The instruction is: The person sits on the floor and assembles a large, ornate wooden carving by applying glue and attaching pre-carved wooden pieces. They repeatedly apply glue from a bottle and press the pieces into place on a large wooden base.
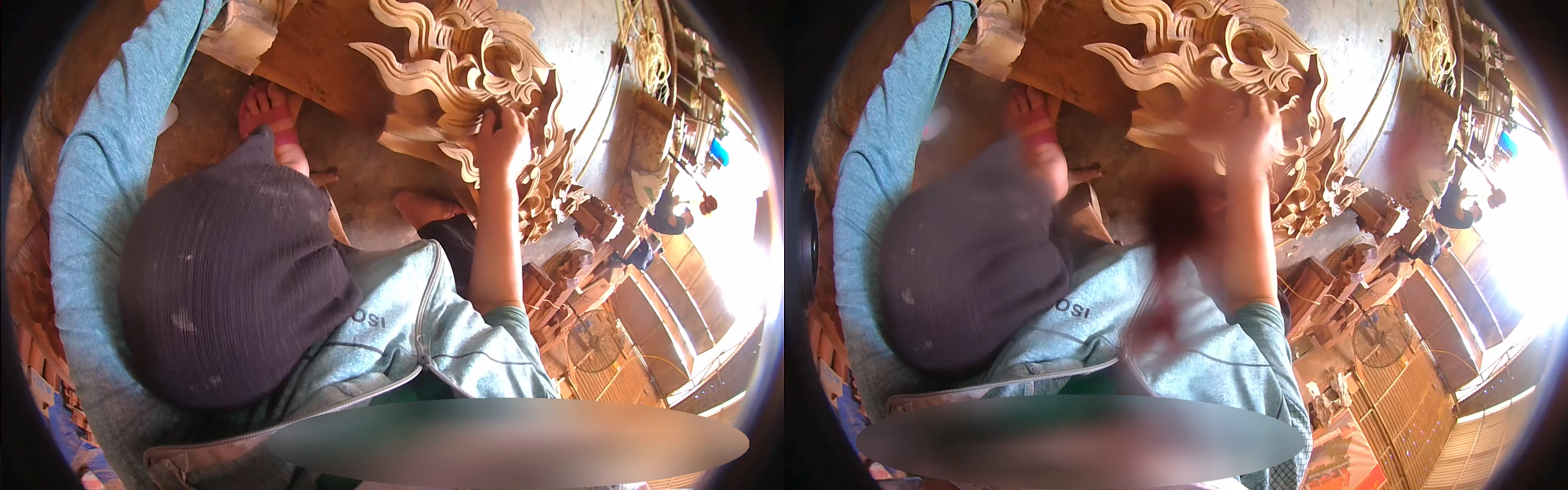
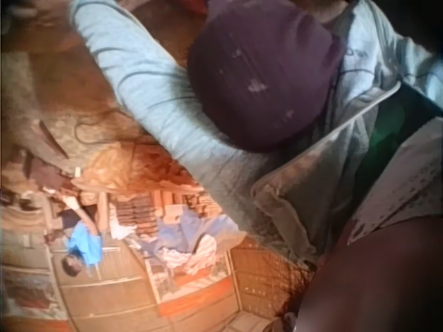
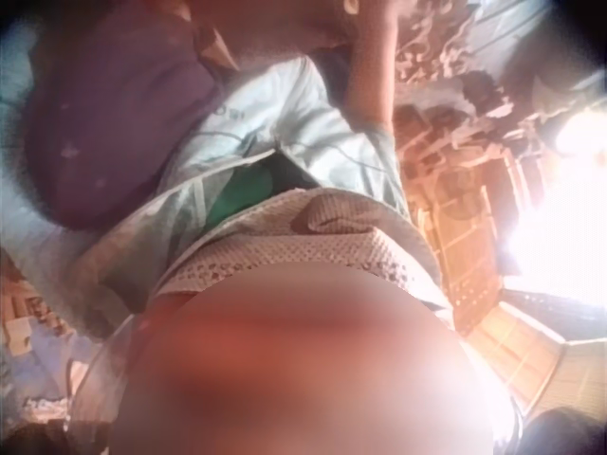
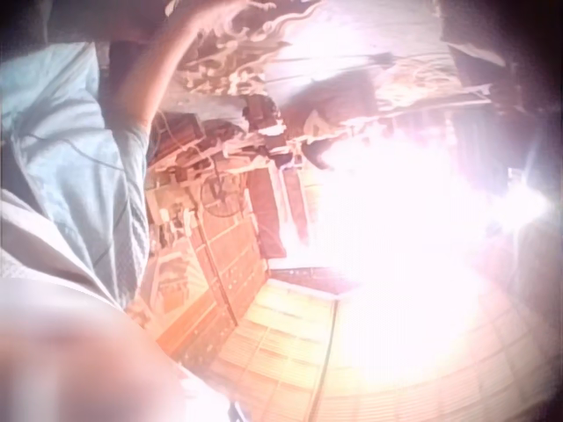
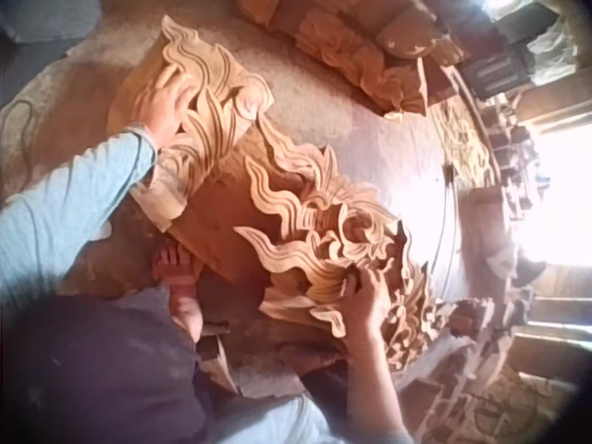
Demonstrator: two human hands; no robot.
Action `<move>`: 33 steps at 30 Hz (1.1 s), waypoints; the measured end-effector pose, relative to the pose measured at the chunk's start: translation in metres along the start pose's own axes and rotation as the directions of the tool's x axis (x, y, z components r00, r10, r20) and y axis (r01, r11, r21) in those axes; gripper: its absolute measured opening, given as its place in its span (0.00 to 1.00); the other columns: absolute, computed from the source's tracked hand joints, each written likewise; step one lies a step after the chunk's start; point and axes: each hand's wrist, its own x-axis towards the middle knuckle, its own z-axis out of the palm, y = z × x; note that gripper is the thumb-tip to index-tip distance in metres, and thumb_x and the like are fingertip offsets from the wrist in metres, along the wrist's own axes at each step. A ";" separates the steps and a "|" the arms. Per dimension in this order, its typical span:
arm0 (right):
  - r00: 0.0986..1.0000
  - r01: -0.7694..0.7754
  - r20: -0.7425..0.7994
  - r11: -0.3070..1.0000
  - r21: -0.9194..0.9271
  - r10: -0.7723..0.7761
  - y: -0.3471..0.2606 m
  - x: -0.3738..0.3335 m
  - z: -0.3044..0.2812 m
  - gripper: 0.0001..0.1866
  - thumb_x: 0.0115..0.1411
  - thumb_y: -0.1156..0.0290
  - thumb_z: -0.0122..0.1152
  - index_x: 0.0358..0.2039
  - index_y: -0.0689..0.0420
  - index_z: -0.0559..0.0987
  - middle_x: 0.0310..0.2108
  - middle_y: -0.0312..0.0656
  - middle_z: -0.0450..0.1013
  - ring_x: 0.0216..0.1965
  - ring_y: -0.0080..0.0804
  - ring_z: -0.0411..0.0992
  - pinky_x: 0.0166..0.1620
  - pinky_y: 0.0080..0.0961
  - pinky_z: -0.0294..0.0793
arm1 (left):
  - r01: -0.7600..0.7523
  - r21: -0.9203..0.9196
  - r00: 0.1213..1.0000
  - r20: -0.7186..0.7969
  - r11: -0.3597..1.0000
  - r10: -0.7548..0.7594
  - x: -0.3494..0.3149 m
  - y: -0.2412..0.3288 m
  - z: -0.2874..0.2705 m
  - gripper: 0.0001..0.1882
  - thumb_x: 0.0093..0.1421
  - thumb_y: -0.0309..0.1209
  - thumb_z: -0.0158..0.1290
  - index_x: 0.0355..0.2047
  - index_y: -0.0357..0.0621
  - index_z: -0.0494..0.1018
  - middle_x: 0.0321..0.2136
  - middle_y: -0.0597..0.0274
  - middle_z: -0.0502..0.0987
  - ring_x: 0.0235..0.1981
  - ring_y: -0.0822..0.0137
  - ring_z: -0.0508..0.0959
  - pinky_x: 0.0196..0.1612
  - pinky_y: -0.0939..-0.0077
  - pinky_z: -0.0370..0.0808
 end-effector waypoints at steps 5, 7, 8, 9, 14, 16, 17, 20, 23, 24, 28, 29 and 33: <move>0.960 0.229 0.141 0.969 0.096 -0.241 -0.050 -0.012 -0.054 0.10 0.58 0.64 0.60 0.36 0.56 0.80 0.35 0.43 0.74 0.38 0.46 0.74 0.40 0.38 0.74 | -0.046 -0.036 0.999 -0.003 0.998 0.046 0.005 -0.004 -0.001 0.16 0.65 0.43 0.47 0.44 0.49 0.77 0.54 0.54 0.72 0.50 0.50 0.74 0.53 0.58 0.70; 0.935 0.325 0.040 0.896 0.304 -0.353 -0.039 -0.007 -0.051 0.10 0.57 0.68 0.63 0.39 0.56 0.79 0.35 0.44 0.75 0.37 0.45 0.74 0.41 0.37 0.74 | -0.006 -0.038 1.000 0.005 0.999 0.006 0.003 0.002 -0.003 0.16 0.65 0.43 0.47 0.44 0.49 0.77 0.54 0.54 0.71 0.50 0.50 0.73 0.54 0.59 0.70; 0.896 0.436 -0.066 0.843 0.315 -0.439 -0.036 -0.004 -0.046 0.11 0.57 0.69 0.64 0.40 0.57 0.79 0.35 0.44 0.75 0.37 0.44 0.74 0.41 0.36 0.74 | 0.013 -0.039 1.000 0.011 0.999 -0.013 0.001 0.006 -0.004 0.16 0.65 0.43 0.47 0.44 0.49 0.77 0.54 0.55 0.71 0.50 0.50 0.73 0.54 0.59 0.69; 0.956 0.292 -0.081 0.883 0.366 -0.283 -0.039 -0.002 -0.036 0.12 0.56 0.71 0.64 0.41 0.57 0.79 0.35 0.45 0.76 0.37 0.44 0.74 0.42 0.37 0.73 | 0.020 -0.048 0.999 0.038 0.999 -0.019 0.001 0.007 -0.007 0.16 0.65 0.43 0.46 0.44 0.50 0.77 0.55 0.55 0.71 0.51 0.50 0.73 0.54 0.59 0.69; 0.853 0.516 -0.251 0.814 0.268 -0.458 -0.036 0.001 -0.019 0.07 0.56 0.72 0.64 0.37 0.55 0.80 0.33 0.43 0.75 0.34 0.44 0.74 0.38 0.35 0.73 | 0.004 -0.063 1.000 0.001 0.998 -0.004 0.003 -0.006 0.004 0.16 0.65 0.43 0.46 0.46 0.51 0.76 0.57 0.55 0.69 0.53 0.50 0.71 0.56 0.58 0.68; 0.880 0.468 -0.202 0.858 0.214 -0.430 0.001 -0.003 -0.008 0.07 0.56 0.73 0.63 0.36 0.55 0.80 0.32 0.42 0.75 0.33 0.42 0.74 0.38 0.35 0.73 | 0.053 -0.074 0.997 0.066 0.996 -0.048 0.003 0.005 -0.004 0.17 0.65 0.43 0.46 0.47 0.51 0.76 0.57 0.54 0.69 0.54 0.50 0.71 0.56 0.58 0.68; 0.903 0.425 -0.160 0.887 0.183 -0.399 0.009 -0.005 -0.011 0.07 0.55 0.74 0.63 0.36 0.55 0.81 0.31 0.42 0.75 0.33 0.41 0.74 0.38 0.34 0.73 | 0.080 -0.073 0.993 0.094 0.994 -0.073 0.003 0.008 -0.008 0.17 0.65 0.43 0.46 0.48 0.51 0.76 0.57 0.53 0.69 0.54 0.50 0.71 0.56 0.57 0.68; 0.882 0.469 -0.146 0.864 0.182 -0.448 0.001 0.000 -0.019 0.16 0.42 0.66 0.65 0.36 0.46 0.80 0.37 0.30 0.73 0.37 0.34 0.72 0.40 0.31 0.76 | 0.058 -0.080 0.996 0.070 0.995 -0.053 0.001 0.005 -0.007 0.18 0.65 0.44 0.46 0.48 0.50 0.75 0.57 0.52 0.69 0.54 0.49 0.71 0.57 0.57 0.68; 0.903 0.424 -0.222 0.846 0.324 -0.367 -0.049 0.016 -0.036 0.07 0.56 0.72 0.65 0.34 0.57 0.79 0.31 0.43 0.74 0.32 0.41 0.74 0.37 0.33 0.73 | 0.047 -0.057 0.998 0.036 0.997 -0.045 0.001 0.006 -0.007 0.18 0.66 0.44 0.46 0.48 0.50 0.75 0.57 0.51 0.69 0.53 0.48 0.71 0.56 0.57 0.68; 0.853 0.509 -0.269 0.829 0.234 -0.447 -0.061 0.026 -0.035 0.07 0.56 0.71 0.64 0.35 0.57 0.79 0.31 0.44 0.74 0.33 0.42 0.74 0.38 0.34 0.73 | 0.046 -0.059 0.998 0.033 0.997 -0.044 0.002 0.008 -0.006 0.18 0.66 0.44 0.46 0.48 0.50 0.76 0.57 0.51 0.69 0.53 0.48 0.71 0.56 0.58 0.68; 0.833 0.514 -0.331 0.841 0.167 -0.443 -0.072 0.013 -0.024 0.07 0.57 0.71 0.62 0.36 0.55 0.79 0.33 0.44 0.75 0.37 0.47 0.72 0.40 0.37 0.72 | 0.059 -0.098 0.996 0.071 0.993 -0.052 0.008 0.010 -0.010 0.18 0.65 0.44 0.47 0.47 0.50 0.76 0.57 0.51 0.69 0.54 0.48 0.71 0.56 0.57 0.68; 0.826 0.542 -0.298 0.819 0.186 -0.479 -0.066 0.007 -0.028 0.07 0.57 0.70 0.62 0.36 0.55 0.79 0.33 0.44 0.74 0.36 0.46 0.72 0.39 0.37 0.72 | 0.065 -0.094 0.996 0.072 0.993 -0.059 0.006 0.008 -0.010 0.18 0.65 0.44 0.47 0.47 0.50 0.76 0.57 0.51 0.69 0.54 0.48 0.71 0.56 0.57 0.68; 0.894 0.446 -0.094 0.887 0.119 -0.437 -0.012 0.001 -0.022 0.05 0.56 0.71 0.63 0.34 0.54 0.80 0.30 0.42 0.73 0.33 0.43 0.73 0.36 0.36 0.72 | 0.087 -0.083 0.995 0.057 0.993 -0.083 0.002 0.007 -0.007 0.18 0.65 0.45 0.47 0.48 0.50 0.76 0.57 0.51 0.69 0.54 0.48 0.71 0.56 0.57 0.68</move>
